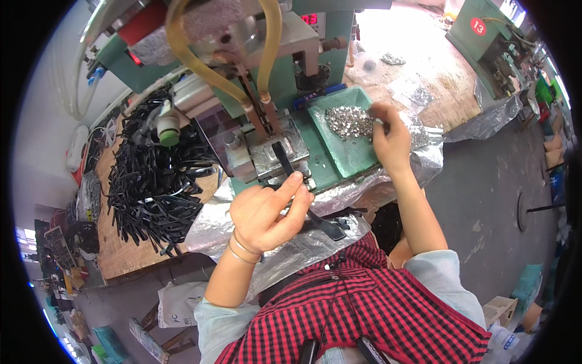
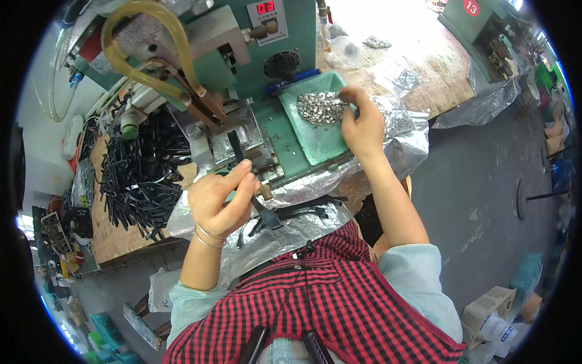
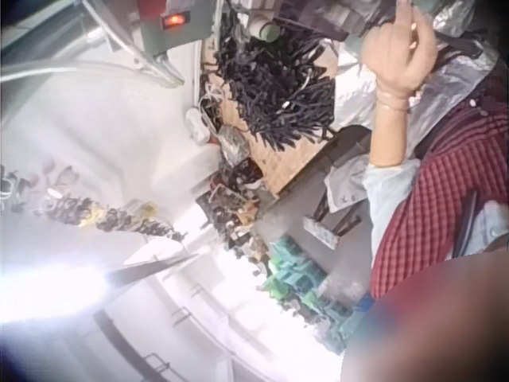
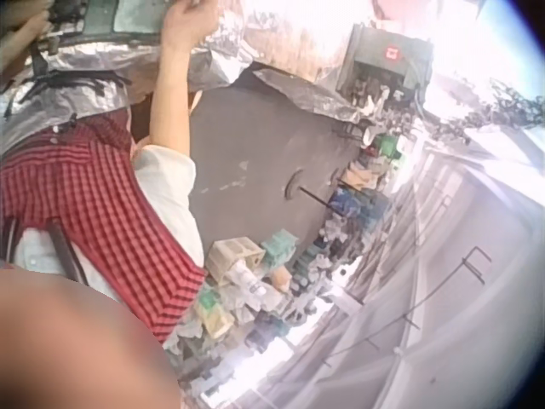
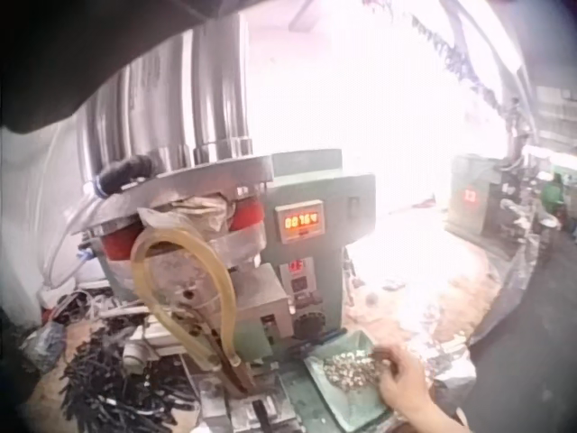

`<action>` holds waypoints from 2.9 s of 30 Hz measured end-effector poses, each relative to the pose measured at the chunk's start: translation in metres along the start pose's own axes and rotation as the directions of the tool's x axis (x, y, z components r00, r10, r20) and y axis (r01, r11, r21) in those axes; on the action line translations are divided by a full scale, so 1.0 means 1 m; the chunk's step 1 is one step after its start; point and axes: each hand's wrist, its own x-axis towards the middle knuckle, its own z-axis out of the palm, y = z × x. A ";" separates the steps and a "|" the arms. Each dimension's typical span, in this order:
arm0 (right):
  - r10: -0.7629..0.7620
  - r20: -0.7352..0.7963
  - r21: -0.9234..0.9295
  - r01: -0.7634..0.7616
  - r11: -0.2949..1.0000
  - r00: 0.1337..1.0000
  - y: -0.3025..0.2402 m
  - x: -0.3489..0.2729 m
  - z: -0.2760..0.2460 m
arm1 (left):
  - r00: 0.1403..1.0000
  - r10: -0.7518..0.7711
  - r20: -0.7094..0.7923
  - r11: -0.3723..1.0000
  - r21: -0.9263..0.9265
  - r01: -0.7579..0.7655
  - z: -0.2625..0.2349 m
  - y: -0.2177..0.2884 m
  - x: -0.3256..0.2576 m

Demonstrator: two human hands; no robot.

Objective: The person repeatedly picks black cable segments and small metal components, inserts them into a green press machine, and operates the lever to crimp the parts together. Finished assemblies are placed on the work surface while the person continues the cycle with additional components.

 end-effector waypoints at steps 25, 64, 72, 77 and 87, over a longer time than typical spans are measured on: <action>-0.060 0.014 -0.453 0.060 0.890 0.998 -0.013 -0.022 0.012 | 0.821 -0.546 -0.166 0.768 0.292 0.570 -0.102 -0.099 -0.042; -0.069 0.125 0.675 -0.034 0.737 0.990 -0.117 -0.034 0.083 | 0.425 -0.851 -0.308 0.516 -0.640 0.569 -0.054 -0.060 -0.045; -0.019 0.311 0.591 -0.178 0.787 0.950 -0.163 -0.042 0.052 | 0.779 -0.500 -0.378 0.846 -0.407 0.345 -0.054 -0.041 0.036; -0.199 0.211 0.092 0.183 0.979 0.957 -0.095 -0.022 0.030 | 0.990 -0.095 -0.106 0.995 0.011 0.097 -0.021 -0.002 0.014; 0.058 0.002 0.100 -0.058 0.993 0.998 -0.003 -0.001 0.000 | 0.997 -0.021 -0.073 0.996 0.087 0.027 0.007 0.001 0.001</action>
